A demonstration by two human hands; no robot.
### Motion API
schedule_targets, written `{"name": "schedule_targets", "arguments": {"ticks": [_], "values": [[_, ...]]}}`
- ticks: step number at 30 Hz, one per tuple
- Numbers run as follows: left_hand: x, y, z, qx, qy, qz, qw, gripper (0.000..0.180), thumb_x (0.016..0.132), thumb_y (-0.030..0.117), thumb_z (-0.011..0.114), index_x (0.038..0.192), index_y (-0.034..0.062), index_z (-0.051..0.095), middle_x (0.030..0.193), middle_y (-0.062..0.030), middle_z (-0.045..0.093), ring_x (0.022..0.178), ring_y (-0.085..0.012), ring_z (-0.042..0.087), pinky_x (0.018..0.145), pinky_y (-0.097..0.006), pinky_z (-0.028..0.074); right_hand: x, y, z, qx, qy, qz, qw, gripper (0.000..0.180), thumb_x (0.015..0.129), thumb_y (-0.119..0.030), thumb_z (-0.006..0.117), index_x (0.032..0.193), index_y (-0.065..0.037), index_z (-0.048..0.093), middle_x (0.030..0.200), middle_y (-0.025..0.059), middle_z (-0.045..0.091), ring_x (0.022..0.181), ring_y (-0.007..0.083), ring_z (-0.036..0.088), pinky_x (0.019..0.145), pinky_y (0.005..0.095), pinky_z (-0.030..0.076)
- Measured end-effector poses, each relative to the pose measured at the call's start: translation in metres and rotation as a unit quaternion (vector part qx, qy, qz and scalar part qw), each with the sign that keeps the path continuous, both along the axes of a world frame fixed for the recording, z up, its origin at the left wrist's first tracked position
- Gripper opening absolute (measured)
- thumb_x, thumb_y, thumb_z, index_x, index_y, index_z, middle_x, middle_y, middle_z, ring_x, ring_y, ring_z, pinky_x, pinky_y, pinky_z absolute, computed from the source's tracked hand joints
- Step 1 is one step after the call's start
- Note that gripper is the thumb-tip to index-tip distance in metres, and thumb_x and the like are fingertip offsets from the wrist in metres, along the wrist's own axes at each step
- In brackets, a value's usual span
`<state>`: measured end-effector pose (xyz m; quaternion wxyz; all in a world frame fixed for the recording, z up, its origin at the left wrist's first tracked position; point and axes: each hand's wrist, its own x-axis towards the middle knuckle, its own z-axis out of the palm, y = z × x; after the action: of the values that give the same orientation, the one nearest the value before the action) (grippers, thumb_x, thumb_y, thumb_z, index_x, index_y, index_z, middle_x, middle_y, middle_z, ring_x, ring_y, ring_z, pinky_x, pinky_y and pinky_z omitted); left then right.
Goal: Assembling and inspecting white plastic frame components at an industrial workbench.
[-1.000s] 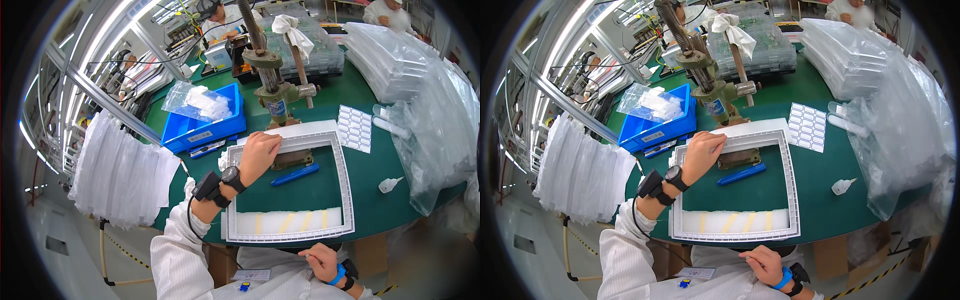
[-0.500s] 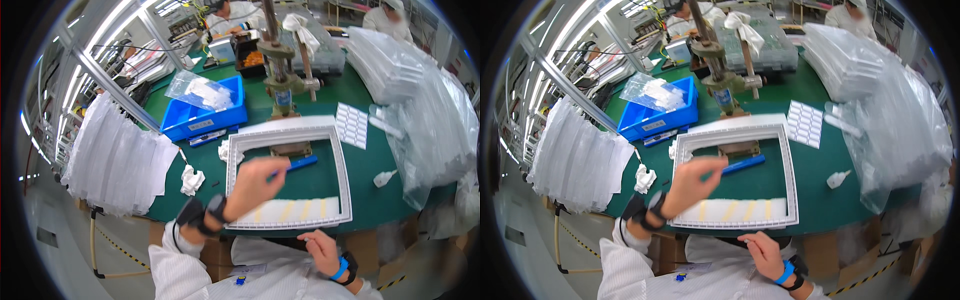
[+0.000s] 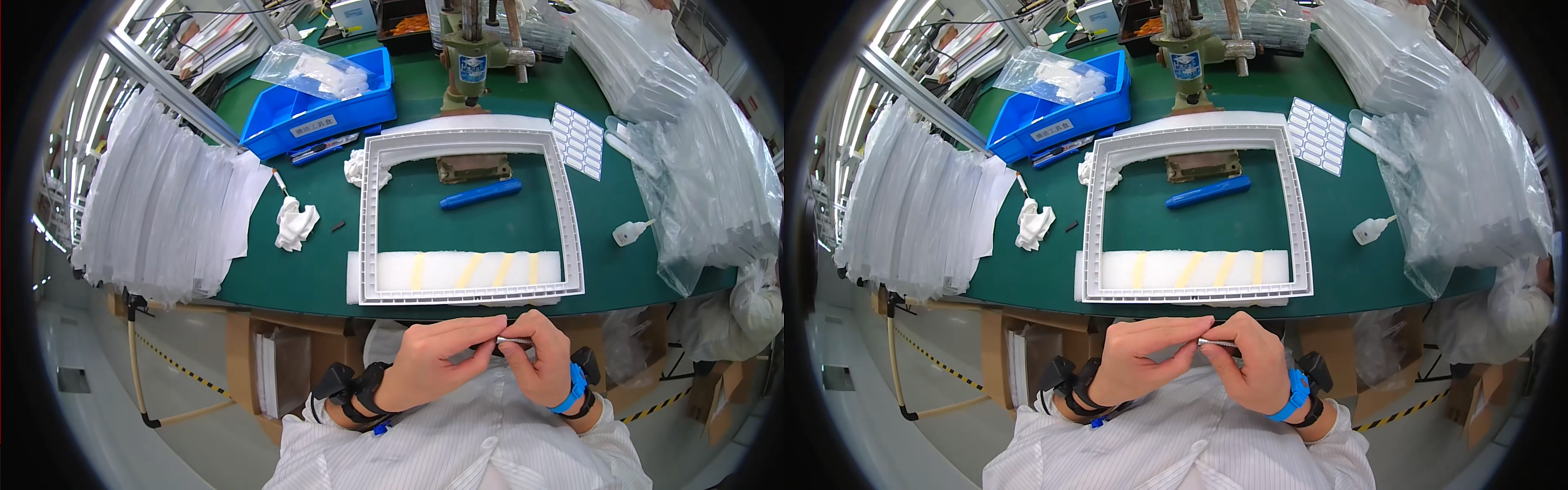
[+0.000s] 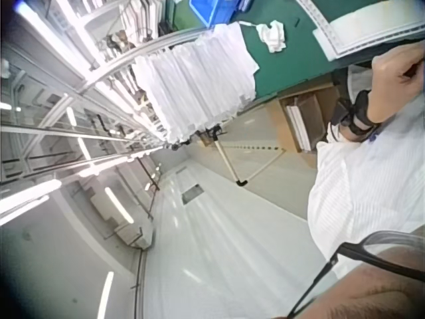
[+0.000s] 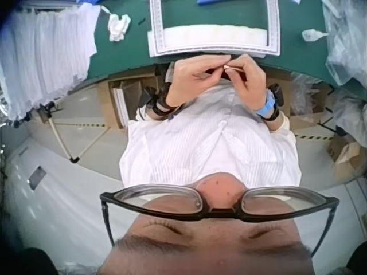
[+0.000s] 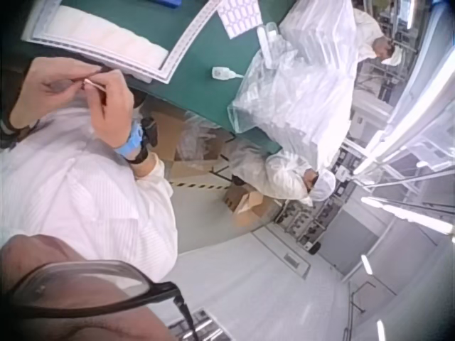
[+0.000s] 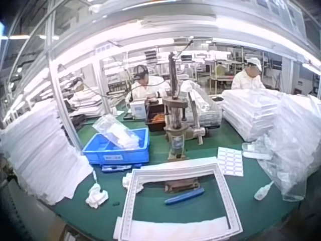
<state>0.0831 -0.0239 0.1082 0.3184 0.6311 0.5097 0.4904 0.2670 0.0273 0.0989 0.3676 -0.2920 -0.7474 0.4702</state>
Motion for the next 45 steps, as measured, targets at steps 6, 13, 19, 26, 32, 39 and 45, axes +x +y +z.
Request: {"name": "schedule_targets", "arguments": {"ticks": [6,13,19,26,32,39,45], "values": [[-0.003,-0.003,-0.006,-0.008,-0.009,-0.03,0.999,0.038,0.073,-0.007,0.07,0.11,0.0024,0.073,0.102,-0.0132,0.074,0.088,-0.0233,0.074,0.074,-0.027,0.06,0.0,-0.007,-0.004,0.059,-0.014,-0.003,0.998,0.013,0.084,0.006,0.065,0.093,0.0,0.059,0.081,0.0105,0.059,0.064,0.0193,0.054,0.057,0.0286,0.044],[-0.002,-0.005,-0.007,-0.01,-0.032,-0.02,0.999,0.037,0.072,-0.006,0.07,0.107,0.0019,0.074,0.099,-0.012,0.075,0.085,-0.022,0.074,0.071,-0.027,0.059,-0.001,-0.003,-0.004,0.091,-0.003,0.011,0.996,0.02,0.078,0.008,0.068,0.093,-0.003,0.06,0.077,0.0112,0.058,0.061,0.0236,0.057,0.054,0.0303,0.047],[0.005,-0.008,-0.012,-0.011,-0.056,0.014,0.998,0.032,0.067,-0.008,0.069,0.097,-0.0004,0.075,0.09,-0.0131,0.075,0.078,-0.0214,0.074,0.078,-0.03,0.06,-0.003,-0.004,-0.01,0.101,0.038,0.024,0.994,0.023,0.076,0.01,0.068,0.092,-0.004,0.059,0.077,0.0102,0.058,0.062,0.0253,0.056,0.054,0.0318,0.046],[0.009,-0.004,-0.013,0.016,-0.13,-0.018,0.991,0.031,0.066,-0.011,0.063,0.094,-0.0026,0.074,0.083,-0.0116,0.074,0.072,-0.0181,0.071,0.1,-0.047,0.053,0.0,-0.003,-0.021,0.146,0.074,0.026,0.986,0.03,0.074,0.011,0.068,0.098,-0.004,0.057,0.081,0.0101,0.059,0.064,0.0266,0.057,0.055,0.0326,0.047],[0.014,-0.007,-0.013,-0.041,-0.152,-0.013,0.987,0.028,0.069,-0.008,0.066,0.095,-0.0013,0.074,0.084,-0.0109,0.074,0.082,-0.0202,0.072,0.093,-0.036,0.055,0.003,0.002,-0.027,0.184,0.07,0.036,0.98,0.029,0.074,0.009,0.071,0.095,-0.006,0.058,0.082,0.0091,0.059,0.067,0.0268,0.06,0.056,0.0334,0.049],[0.016,-0.005,-0.02,-0.115,-0.16,-0.007,0.98,0.027,0.072,-0.001,0.069,0.097,0.0022,0.076,0.089,-0.0117,0.075,0.096,-0.0216,0.072,0.082,-0.027,0.056,0.006,0.013,-0.037,0.27,0.086,0.039,0.958,0.032,0.069,0.009,0.073,0.096,-0.002,0.06,0.081,0.0089,0.058,0.069,0.0266,0.061,0.054,0.0324,0.049],[0.022,-0.002,-0.016,-0.162,-0.208,-0.01,0.965,0.026,0.076,-0.003,0.067,0.1,0.0007,0.076,0.093,-0.0118,0.075,0.099,-0.0196,0.071,0.085,-0.027,0.055,0.008,0.022,-0.042,0.343,0.098,0.032,0.934,0.031,0.069,0.009,0.073,0.095,0.001,0.059,0.081,0.0085,0.056,0.068,0.0252,0.061,0.054,0.0319,0.05]]}}
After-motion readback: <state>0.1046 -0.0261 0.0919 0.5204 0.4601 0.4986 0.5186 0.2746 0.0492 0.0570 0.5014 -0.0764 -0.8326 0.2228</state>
